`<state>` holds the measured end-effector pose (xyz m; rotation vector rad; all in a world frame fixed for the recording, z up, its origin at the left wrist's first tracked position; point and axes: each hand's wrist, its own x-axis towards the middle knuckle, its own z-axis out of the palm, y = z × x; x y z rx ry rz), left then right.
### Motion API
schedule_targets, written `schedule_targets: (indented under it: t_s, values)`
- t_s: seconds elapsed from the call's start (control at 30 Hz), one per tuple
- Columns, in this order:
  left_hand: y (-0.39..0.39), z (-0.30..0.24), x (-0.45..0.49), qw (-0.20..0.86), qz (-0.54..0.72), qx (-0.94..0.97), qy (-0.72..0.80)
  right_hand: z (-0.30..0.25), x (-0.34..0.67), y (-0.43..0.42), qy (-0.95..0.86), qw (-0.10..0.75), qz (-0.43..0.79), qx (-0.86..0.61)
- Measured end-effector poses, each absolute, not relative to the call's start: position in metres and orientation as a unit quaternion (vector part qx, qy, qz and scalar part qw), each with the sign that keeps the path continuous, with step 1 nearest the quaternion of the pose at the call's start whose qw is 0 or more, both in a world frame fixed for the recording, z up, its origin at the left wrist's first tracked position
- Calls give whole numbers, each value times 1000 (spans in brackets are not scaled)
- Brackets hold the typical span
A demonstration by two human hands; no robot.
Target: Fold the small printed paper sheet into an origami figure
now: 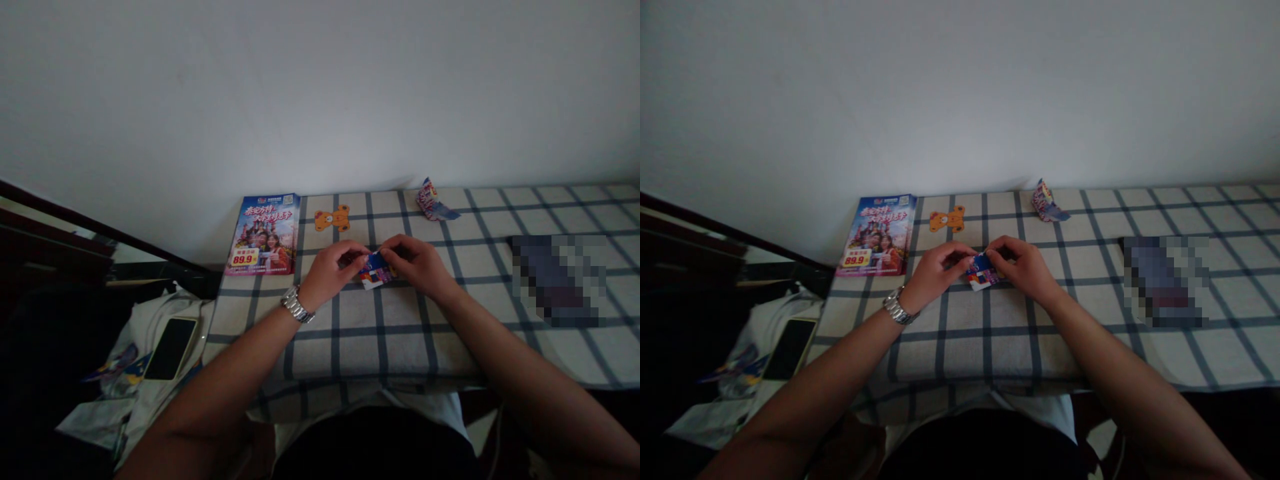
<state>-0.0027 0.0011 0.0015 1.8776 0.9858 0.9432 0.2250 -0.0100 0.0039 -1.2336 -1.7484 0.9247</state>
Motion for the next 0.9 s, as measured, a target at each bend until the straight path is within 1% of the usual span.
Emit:
schedule_targets:
  t_s: [0.13, 0.37, 0.53, 0.77, 0.9]
  values:
    - [2, 1, -2, 416, 369, 730, 398, 4, 222, -12, -682, 396, 382, -482]
    - [5, 0, -5, 417, 411, 701, 407, 1, 222, -9, -624, 438, 427, -486]
    - [4, -1, -5, 421, 409, 702, 403, 1, 222, -9, -629, 444, 421, -480]
    - [0, 2, -2, 409, 381, 734, 387, 4, 224, -13, -683, 402, 377, -480]
    - [-1, 4, -3, 400, 370, 746, 383, 7, 223, -15, -710, 381, 382, -452]
